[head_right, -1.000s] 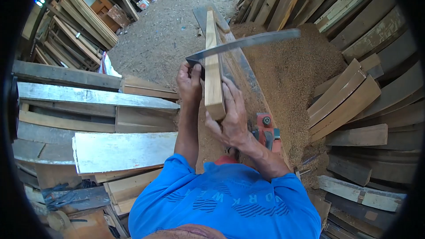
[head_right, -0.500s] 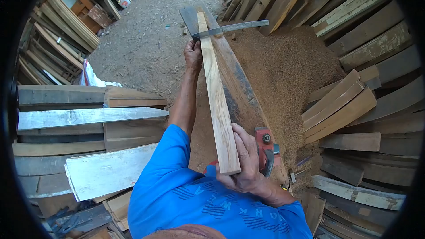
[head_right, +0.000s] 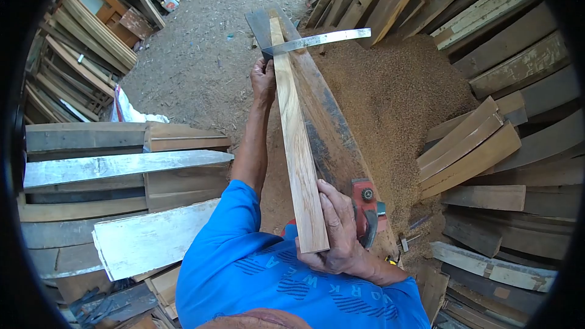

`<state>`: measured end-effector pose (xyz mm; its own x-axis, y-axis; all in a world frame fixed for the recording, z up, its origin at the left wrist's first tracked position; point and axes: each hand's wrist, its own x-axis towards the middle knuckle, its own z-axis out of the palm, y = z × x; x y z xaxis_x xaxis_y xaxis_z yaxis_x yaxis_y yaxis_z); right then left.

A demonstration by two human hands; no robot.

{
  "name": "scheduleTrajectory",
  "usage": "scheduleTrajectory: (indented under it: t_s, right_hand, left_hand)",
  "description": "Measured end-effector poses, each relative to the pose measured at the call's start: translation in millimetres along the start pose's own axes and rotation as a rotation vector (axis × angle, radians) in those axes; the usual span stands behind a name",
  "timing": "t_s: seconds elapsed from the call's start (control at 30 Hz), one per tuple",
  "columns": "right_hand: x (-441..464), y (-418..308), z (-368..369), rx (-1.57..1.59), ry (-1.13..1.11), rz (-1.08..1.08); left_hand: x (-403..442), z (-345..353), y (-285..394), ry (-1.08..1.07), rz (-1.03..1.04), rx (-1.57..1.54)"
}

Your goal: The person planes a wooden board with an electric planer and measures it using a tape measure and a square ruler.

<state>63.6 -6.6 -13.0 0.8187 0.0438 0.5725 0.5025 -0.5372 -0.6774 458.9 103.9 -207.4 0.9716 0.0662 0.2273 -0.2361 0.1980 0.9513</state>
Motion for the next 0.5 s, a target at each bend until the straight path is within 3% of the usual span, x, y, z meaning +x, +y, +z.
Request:
scheduleTrajectory:
  t_s: [0.3, 0.5]
  right_hand:
    - [7, -2, -26, -0.012, -0.106, 0.144]
    - [3, -2, -36, -0.037, -0.161, 0.227]
  left_hand:
    - [46, -3, -35, 0.068, -0.064, -0.028]
    - [127, -8, -92, 0.154, 0.053, 0.112]
